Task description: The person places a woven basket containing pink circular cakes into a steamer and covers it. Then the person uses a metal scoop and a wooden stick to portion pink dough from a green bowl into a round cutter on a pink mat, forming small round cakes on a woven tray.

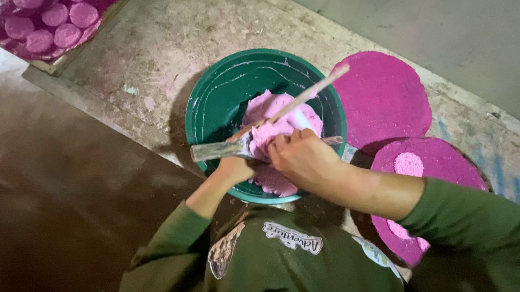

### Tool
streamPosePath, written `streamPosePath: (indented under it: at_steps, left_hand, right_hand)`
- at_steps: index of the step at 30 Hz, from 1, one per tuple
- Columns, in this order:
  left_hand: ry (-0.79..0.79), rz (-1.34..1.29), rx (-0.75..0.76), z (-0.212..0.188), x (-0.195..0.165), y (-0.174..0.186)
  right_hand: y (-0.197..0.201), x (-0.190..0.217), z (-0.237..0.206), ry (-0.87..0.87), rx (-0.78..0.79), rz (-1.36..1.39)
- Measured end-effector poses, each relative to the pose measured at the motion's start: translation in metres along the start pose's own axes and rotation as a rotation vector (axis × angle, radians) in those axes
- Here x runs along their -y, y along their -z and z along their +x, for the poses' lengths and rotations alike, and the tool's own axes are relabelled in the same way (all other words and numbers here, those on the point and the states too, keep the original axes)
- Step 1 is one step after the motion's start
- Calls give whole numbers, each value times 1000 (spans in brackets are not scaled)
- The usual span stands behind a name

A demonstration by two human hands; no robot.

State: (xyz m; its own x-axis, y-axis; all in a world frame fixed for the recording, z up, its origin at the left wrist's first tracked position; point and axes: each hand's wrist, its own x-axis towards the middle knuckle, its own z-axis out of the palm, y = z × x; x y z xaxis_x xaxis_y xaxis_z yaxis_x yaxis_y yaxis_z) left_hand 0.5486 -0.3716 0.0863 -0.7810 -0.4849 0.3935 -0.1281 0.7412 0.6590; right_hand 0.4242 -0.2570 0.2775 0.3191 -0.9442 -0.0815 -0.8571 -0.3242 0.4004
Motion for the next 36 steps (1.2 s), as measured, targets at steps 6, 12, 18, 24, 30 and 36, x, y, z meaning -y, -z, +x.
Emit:
streamPosePath:
  at_steps: [6, 12, 18, 24, 30, 36]
  left_hand:
    - [44, 317, 33, 11, 1, 42]
    - [108, -29, 20, 23, -21, 39]
    - [184, 25, -56, 25, -13, 46]
    - [199, 88, -382, 33, -7, 53]
    - [211, 300, -380, 50, 5, 61]
    - [171, 380, -325, 43, -1, 63]
  right_hand:
    - [26, -44, -62, -214, 143, 151]
    - [-5, 1, -5, -103, 39, -63]
    - [10, -14, -27, -260, 199, 223]
    - [-8, -17, -21, -395, -525, 785]
    - [-92, 45, -17, -327, -495, 1275]
    - [-102, -13, -27, -558, -300, 1267]
